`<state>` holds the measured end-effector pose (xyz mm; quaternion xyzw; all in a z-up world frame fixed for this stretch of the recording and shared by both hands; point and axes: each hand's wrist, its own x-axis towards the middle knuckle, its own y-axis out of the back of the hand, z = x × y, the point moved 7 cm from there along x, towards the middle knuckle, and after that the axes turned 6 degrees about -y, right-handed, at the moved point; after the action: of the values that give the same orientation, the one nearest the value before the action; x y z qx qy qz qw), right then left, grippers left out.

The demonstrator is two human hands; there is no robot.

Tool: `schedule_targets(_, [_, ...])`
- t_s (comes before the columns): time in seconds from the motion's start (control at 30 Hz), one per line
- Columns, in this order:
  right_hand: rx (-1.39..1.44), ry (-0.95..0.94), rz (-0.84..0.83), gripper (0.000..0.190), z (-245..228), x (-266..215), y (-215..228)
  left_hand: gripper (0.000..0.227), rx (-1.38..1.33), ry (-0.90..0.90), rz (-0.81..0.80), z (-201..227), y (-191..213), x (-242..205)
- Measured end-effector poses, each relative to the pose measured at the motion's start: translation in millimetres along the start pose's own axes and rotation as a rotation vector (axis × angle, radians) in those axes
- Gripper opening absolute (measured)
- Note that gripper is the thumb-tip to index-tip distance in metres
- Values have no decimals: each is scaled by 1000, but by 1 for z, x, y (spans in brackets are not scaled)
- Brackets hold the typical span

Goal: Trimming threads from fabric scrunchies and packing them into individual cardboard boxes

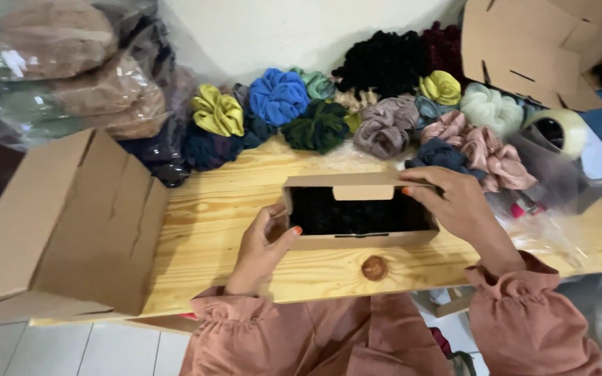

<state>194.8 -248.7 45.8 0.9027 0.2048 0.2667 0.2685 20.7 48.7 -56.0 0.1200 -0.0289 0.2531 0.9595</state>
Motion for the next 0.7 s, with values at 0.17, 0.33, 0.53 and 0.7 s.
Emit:
schedule_targets(0.17, [197, -44, -91, 42, -5, -15, 17, 76, -76, -29, -58, -3, -8, -1])
schedule_targets(0.33, [258, -5, -133, 45, -2, -22, 31, 71, -7, -137, -70, 19, -10, -7])
schedule_targets(0.53, [121, -14, -163, 44, -1, -38, 19, 71, 24, -135, -74, 0, -9, -4])
schedule_targets(0.7, [-125, 85, -146, 44, -10, -55, 9, 70, -29, -182, -43, 19, -9, -7])
